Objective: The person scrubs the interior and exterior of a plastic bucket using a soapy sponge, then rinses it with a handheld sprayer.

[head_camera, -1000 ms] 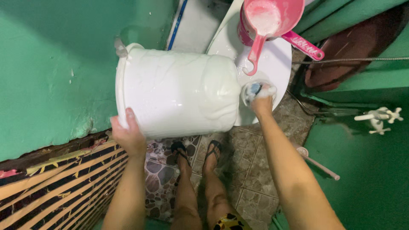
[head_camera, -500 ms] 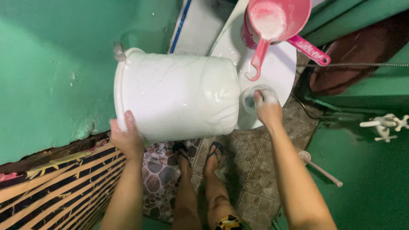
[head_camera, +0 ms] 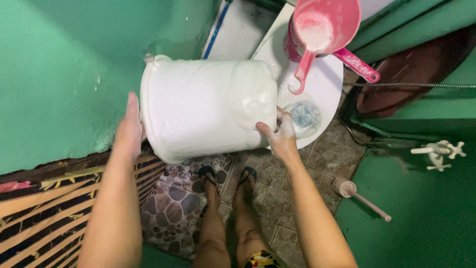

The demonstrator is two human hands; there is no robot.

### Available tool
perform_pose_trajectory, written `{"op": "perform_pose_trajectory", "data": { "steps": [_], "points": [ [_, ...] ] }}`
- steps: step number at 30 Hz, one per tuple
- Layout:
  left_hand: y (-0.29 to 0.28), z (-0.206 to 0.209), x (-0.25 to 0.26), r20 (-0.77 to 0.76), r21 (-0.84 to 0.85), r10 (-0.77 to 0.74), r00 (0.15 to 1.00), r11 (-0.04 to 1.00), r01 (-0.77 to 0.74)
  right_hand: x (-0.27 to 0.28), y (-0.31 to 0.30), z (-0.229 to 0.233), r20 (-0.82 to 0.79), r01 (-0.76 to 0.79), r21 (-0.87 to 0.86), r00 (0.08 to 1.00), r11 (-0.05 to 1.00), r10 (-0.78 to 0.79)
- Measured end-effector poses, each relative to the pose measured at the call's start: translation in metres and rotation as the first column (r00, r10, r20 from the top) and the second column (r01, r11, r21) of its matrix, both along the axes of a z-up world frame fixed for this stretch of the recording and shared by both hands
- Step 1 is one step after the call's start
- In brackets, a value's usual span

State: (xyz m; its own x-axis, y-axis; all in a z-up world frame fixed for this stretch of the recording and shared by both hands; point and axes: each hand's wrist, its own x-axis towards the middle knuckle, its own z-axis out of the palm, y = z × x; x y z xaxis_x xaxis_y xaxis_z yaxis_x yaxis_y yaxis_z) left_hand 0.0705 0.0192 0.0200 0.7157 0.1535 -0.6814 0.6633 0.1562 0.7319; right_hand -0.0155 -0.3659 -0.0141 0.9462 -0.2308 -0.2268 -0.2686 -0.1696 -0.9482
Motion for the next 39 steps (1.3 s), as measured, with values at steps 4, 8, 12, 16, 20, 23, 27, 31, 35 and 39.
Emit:
{"op": "perform_pose_trajectory", "data": {
  "steps": [4,8,12,16,20,23,27,31,35,39],
  "points": [
    [-0.02,-0.021,0.018,0.217,0.668,-0.216,0.952,0.744,0.017,-0.009,-0.001,-0.008,0.064,-0.08,0.046,0.995,0.996,0.077],
    [-0.056,-0.036,-0.043,0.298,0.791,-0.109,0.948,0.584,-0.182,-0.013,-0.025,-0.005,-0.063,-0.166,-0.026,0.984,0.986,0.164],
    [-0.059,-0.049,-0.079,0.51,0.523,-0.078,0.857,0.819,-0.237,-0.028,-0.038,-0.022,0.023,-0.225,-0.071,0.974,0.972,0.228],
    [-0.047,-0.018,-0.064,0.604,0.447,-0.222,0.766,0.89,-0.095,-0.034,-0.037,-0.054,0.017,-0.202,-0.13,0.978,0.971,0.206],
    [-0.029,0.015,-0.007,0.224,0.287,-0.223,0.949,0.945,0.154,-0.046,-0.026,-0.058,0.054,-0.128,-0.052,0.99,0.99,0.131],
    [-0.02,0.014,0.027,-0.065,0.093,-0.206,0.976,0.973,0.211,-0.047,-0.025,-0.047,0.004,-0.203,-0.423,0.974,0.883,0.226],
    [-0.018,-0.016,0.041,-0.084,0.627,-0.18,0.98,0.755,0.192,-0.052,-0.031,-0.046,0.118,-0.222,-0.612,0.923,0.759,0.365],
    [-0.037,-0.022,0.027,0.088,0.75,-0.032,0.996,0.66,-0.045,-0.035,-0.072,-0.066,0.058,-0.164,-0.748,0.949,0.643,0.309],
    [-0.058,-0.009,0.005,0.311,0.766,-0.014,0.95,0.595,-0.242,0.002,-0.094,-0.09,-0.199,-0.156,-0.817,0.98,0.555,-0.017],
    [-0.071,-0.003,-0.013,0.535,0.619,-0.053,0.843,0.704,-0.349,0.027,-0.103,-0.113,-0.364,-0.316,-0.821,0.931,0.475,-0.012]
  ]
}}
